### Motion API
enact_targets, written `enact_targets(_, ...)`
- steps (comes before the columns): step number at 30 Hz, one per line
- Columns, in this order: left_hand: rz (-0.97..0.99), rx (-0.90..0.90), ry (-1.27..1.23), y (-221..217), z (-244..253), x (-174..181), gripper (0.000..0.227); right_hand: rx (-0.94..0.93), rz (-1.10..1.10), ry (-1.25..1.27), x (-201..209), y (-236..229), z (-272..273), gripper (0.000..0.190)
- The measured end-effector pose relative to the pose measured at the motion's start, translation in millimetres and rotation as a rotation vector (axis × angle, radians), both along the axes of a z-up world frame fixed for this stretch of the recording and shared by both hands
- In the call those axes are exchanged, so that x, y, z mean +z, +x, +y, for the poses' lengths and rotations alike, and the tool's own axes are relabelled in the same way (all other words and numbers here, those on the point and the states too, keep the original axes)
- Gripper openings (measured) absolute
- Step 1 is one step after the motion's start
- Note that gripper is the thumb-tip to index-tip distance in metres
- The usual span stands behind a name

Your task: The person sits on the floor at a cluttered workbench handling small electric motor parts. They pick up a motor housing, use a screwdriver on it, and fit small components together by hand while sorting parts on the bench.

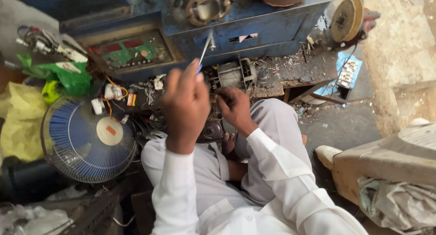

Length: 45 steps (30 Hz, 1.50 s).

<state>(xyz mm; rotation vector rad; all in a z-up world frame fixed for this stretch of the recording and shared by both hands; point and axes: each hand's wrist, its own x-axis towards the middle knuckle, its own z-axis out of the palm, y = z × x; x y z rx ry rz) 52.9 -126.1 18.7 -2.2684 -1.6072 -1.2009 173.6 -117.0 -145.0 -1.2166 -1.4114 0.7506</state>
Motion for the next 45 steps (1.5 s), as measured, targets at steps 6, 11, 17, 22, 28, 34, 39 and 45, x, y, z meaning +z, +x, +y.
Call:
enact_targets(6, -0.062, -0.027, 0.061, -2.7, -10.1, 7.6, 0.025, 0.032, 0.07, -0.018, 5.0, -6.0, -5.3, 0.016)
enact_targets(11, 0.081, -0.109, 0.164, 20.1, 28.0, 1.9, 0.026, 0.028, 0.125, -0.011, -2.7, -1.9, -5.9, 0.019)
enact_targets(17, 0.347, -0.144, 0.244, 42.1, 43.2, -6.9, 0.025, 0.011, 0.103, -0.068, -17.4, -2.4, -2.4, 0.012)
enact_targets(22, 0.399, -0.057, 0.216, 62.9, 45.1, -24.4, 0.021, 0.071, 0.147, -0.203, -26.6, -2.3, 2.1, 0.02)
enact_targets(28, 0.453, 0.051, 0.098, 74.7, 63.6, -28.8, 0.015, 0.062, 0.092, -0.057, -24.6, 2.4, -1.5, 0.025)
enact_targets(34, 0.45, 0.065, 0.113, 62.8, 58.5, -25.0, 0.012, 0.059, 0.243, -0.133, -13.0, 3.5, -6.5, 0.022)
enact_targets(39, 0.395, 0.042, 0.134, 68.4, 42.6, -9.0, 0.009, -0.016, 0.163, 0.004, -7.7, 11.8, -1.5, 0.018)
enact_targets(45, 0.402, -0.072, 0.112, 69.8, -16.0, -17.4, 0.014, 0.116, 0.765, -0.133, -3.4, 34.3, -0.7, 0.024)
